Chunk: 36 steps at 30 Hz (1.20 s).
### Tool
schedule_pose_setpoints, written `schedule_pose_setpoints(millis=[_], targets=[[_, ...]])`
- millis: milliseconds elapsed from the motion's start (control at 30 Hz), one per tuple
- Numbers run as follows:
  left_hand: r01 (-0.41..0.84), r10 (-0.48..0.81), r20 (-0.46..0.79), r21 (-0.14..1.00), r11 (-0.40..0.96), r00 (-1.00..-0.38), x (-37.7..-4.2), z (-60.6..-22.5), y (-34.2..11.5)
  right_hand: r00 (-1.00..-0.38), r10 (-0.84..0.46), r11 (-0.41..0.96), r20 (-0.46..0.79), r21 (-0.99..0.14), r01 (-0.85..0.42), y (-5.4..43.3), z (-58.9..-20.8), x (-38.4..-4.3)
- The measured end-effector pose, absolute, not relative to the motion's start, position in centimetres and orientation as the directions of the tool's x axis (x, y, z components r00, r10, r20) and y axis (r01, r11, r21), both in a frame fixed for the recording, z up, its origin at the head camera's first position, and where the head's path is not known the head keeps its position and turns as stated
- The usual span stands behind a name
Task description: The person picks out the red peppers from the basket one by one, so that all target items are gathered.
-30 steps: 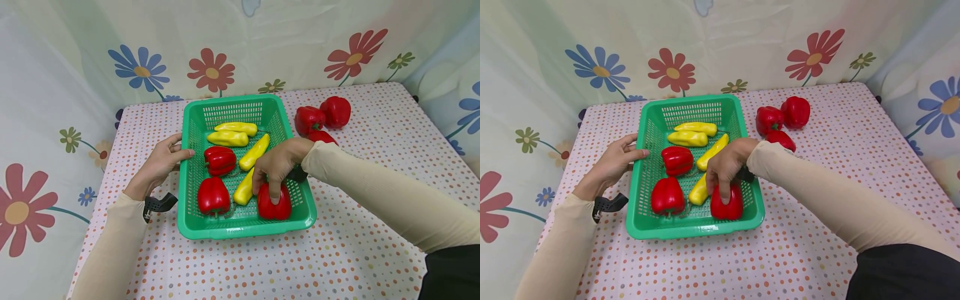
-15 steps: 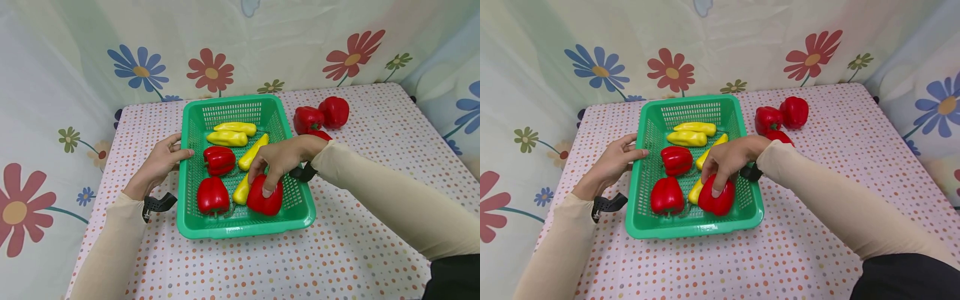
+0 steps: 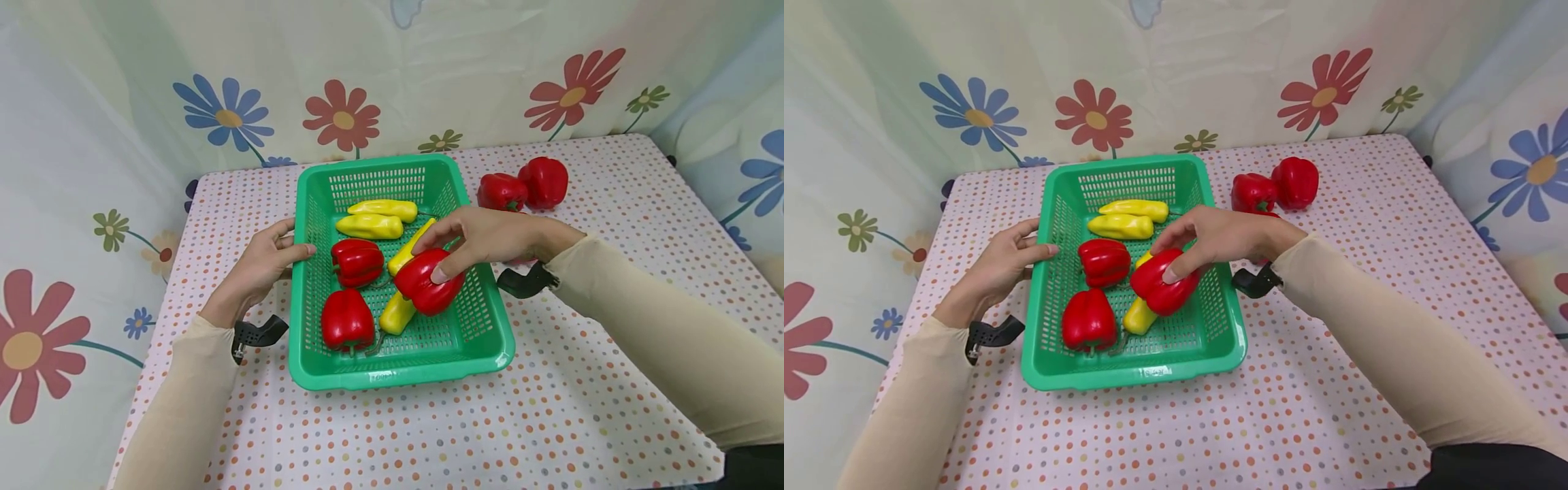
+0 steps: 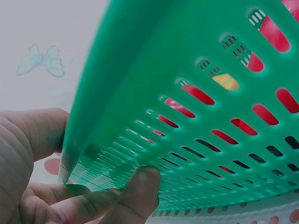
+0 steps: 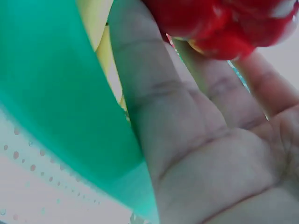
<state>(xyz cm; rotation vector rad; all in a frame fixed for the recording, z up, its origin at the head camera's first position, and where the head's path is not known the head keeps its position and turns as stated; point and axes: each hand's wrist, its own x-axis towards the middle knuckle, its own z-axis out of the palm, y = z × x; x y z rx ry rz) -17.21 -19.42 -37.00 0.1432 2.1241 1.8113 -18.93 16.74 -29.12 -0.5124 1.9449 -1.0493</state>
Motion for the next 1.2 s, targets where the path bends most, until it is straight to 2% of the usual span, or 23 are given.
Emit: schedule_pose_setpoints(millis=[200,733,1200], targets=[[-0.141,0.297,-0.189,0.974,0.176,-0.936,-17.1,-37.0,-19.4,-0.644,-0.642,0.534,-0.417,-0.846,0.015,17.7,-28.5,-18.7],[-0.150,0.283,-0.204,0.968,0.201,-0.937,-17.0,-36.7,-19.4,-0.808,-0.510,0.472,-0.295,-0.881,0.024,20.9,-28.2,-17.6],[-0.152,0.284,-0.203,0.969,0.194,-0.937,-17.0,-36.8,-19.4,-0.892,-0.370,0.426,-0.258,-0.901,0.084,23.5,-29.1,-16.8]])
